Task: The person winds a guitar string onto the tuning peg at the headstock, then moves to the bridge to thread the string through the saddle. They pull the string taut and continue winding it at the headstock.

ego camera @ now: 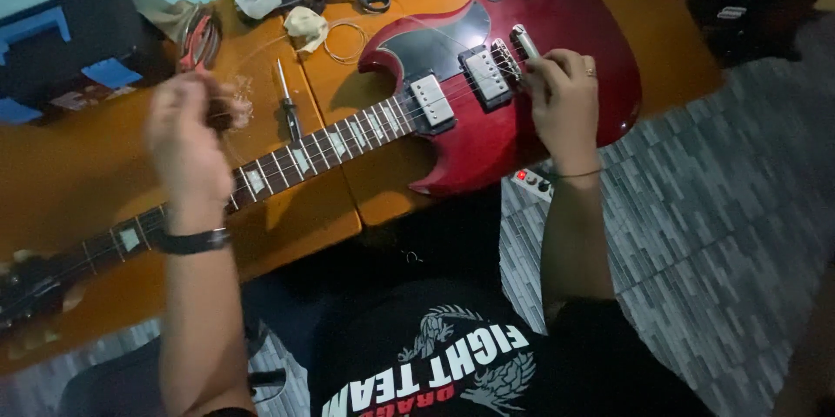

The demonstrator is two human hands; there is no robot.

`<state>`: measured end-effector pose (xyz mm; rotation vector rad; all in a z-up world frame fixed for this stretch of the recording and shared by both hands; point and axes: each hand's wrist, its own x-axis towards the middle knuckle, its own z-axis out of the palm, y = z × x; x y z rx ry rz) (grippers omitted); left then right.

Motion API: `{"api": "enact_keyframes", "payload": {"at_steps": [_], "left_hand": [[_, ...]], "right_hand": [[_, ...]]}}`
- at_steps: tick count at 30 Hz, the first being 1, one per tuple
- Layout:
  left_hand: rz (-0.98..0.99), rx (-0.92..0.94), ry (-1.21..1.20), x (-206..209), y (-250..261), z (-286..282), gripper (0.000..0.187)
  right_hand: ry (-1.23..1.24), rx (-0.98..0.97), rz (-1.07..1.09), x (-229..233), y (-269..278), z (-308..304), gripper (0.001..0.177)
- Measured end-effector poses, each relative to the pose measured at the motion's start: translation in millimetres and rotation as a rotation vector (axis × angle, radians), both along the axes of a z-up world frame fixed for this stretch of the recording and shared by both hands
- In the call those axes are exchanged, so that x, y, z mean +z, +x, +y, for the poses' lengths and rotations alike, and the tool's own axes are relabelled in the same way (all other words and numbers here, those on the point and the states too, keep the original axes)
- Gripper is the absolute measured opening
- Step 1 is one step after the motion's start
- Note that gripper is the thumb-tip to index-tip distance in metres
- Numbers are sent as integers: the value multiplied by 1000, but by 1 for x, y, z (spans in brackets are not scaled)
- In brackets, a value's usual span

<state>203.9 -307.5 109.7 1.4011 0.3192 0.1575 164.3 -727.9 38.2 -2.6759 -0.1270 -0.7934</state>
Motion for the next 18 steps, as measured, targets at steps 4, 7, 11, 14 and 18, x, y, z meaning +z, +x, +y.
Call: {"api": "enact_keyframes", "payload": {"at_steps": [4, 7, 11, 14, 18], "left_hand": [[-507, -413, 840, -39, 18, -80, 18], [-1065, -459, 1150, -56, 27, -162, 8], [-1438, -309, 1403, -84, 49, -254, 9], [-1332, -551, 1595, -75, 52, -270, 10], [-1391, -602, 1584, -80, 58, -277, 14]], "right_hand": [[93, 38, 53, -11, 5, -9, 10], [129, 59, 37, -12, 4, -14, 12], [222, 46, 13, -17, 3, -22, 19], [245, 18, 154, -2, -2, -19, 23], [352, 31, 209, -3, 0, -27, 32]]}}
